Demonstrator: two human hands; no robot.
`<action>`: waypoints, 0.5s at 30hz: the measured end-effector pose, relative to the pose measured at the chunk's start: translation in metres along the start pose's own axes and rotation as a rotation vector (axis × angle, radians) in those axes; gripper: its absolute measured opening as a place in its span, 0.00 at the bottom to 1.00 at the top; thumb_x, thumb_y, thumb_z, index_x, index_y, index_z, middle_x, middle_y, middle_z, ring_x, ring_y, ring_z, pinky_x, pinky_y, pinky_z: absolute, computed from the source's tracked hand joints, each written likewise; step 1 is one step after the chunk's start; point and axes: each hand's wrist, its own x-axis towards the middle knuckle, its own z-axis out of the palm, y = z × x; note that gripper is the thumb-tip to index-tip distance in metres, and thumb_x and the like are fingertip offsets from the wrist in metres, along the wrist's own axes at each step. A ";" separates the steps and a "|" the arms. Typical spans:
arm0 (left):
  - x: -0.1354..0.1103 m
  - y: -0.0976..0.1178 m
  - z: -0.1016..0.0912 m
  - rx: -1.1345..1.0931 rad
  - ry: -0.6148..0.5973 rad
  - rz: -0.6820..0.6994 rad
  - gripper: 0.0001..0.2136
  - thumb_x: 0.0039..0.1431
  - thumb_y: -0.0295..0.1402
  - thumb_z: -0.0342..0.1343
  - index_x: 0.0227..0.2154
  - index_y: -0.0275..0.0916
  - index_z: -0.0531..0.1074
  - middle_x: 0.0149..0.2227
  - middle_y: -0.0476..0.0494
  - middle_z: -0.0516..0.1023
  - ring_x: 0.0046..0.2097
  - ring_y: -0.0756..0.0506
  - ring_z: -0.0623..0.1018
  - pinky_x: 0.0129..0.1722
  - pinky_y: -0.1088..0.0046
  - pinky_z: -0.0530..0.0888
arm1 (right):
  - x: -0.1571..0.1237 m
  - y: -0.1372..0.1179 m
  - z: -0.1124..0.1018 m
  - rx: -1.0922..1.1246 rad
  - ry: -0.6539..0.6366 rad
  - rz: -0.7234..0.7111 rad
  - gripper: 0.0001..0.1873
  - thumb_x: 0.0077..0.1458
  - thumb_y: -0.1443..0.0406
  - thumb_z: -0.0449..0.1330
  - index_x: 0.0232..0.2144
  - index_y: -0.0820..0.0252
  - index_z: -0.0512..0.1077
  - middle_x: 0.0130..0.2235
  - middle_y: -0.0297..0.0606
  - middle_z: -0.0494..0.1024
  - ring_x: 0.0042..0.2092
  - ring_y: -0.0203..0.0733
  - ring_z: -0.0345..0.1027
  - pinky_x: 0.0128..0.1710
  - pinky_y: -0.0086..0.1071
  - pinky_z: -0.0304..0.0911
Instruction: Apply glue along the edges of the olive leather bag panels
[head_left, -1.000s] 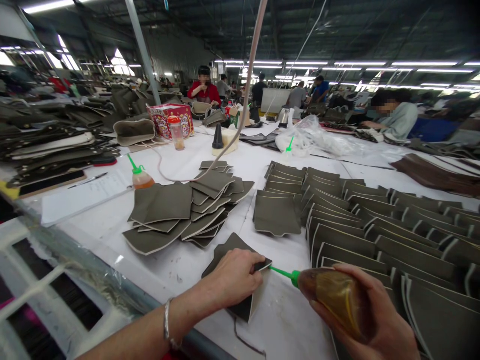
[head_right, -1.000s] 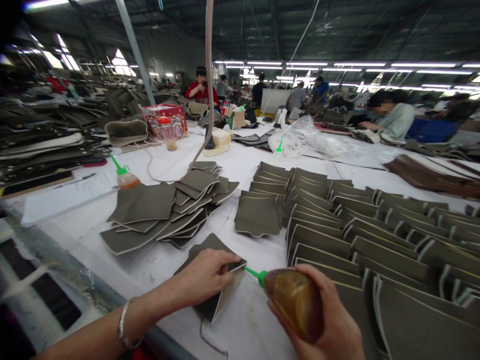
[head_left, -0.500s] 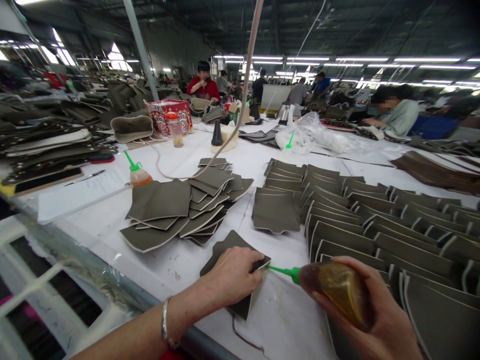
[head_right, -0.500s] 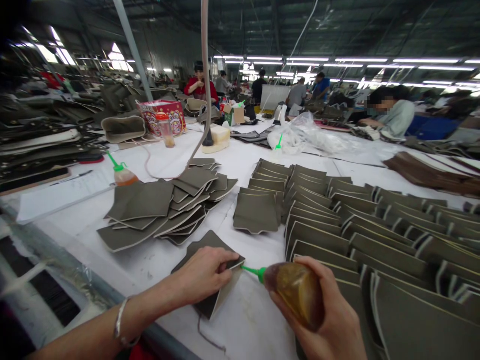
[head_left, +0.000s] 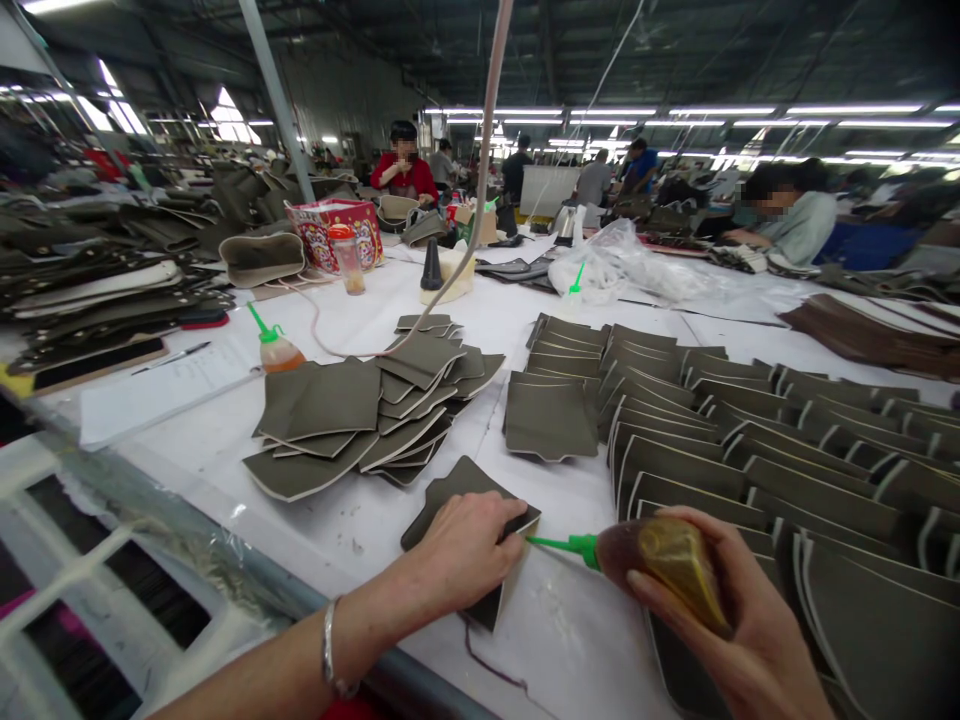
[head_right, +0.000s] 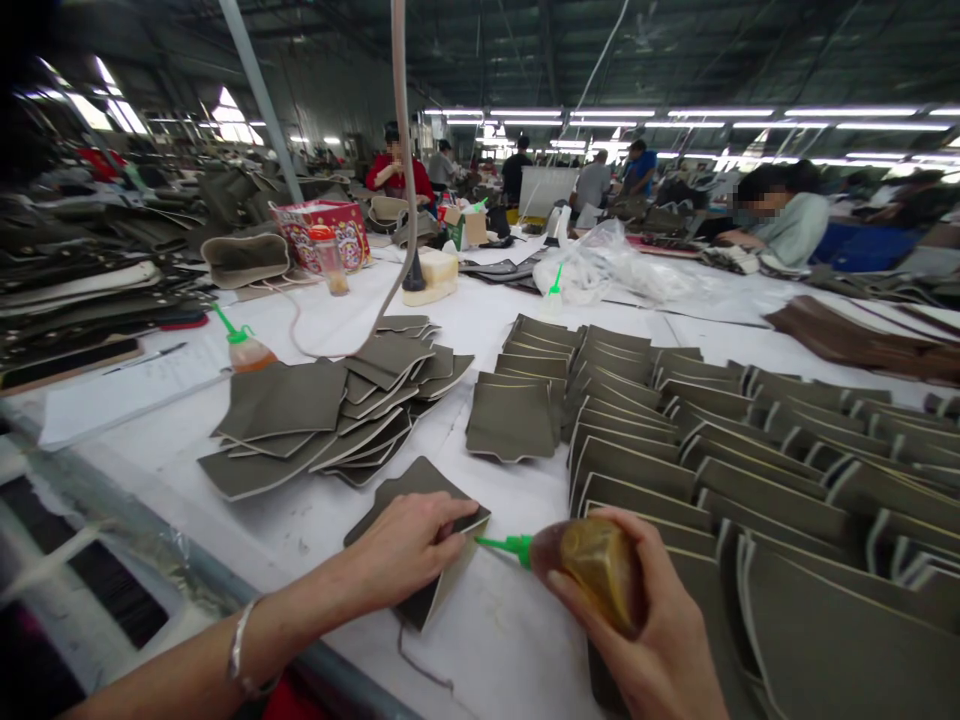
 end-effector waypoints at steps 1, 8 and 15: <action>-0.001 0.000 0.000 0.002 0.000 -0.001 0.20 0.57 0.30 0.48 0.50 0.45 0.76 0.34 0.46 0.80 0.36 0.41 0.78 0.35 0.69 0.69 | -0.002 0.001 0.000 0.024 -0.045 0.017 0.26 0.55 0.48 0.65 0.51 0.50 0.65 0.44 0.34 0.75 0.41 0.45 0.74 0.38 0.26 0.68; -0.004 -0.004 0.005 -0.009 0.016 -0.001 0.21 0.61 0.29 0.45 0.54 0.45 0.72 0.40 0.46 0.80 0.42 0.42 0.78 0.42 0.69 0.71 | -0.011 0.006 0.003 0.132 -0.097 0.127 0.28 0.55 0.47 0.65 0.52 0.50 0.64 0.45 0.35 0.75 0.42 0.46 0.73 0.40 0.27 0.68; -0.007 -0.004 0.005 0.013 0.011 -0.007 0.20 0.62 0.29 0.45 0.54 0.44 0.72 0.41 0.46 0.79 0.43 0.42 0.78 0.43 0.67 0.72 | -0.026 -0.003 0.005 0.231 -0.210 0.168 0.28 0.55 0.49 0.65 0.52 0.53 0.64 0.41 0.36 0.77 0.39 0.49 0.75 0.36 0.30 0.70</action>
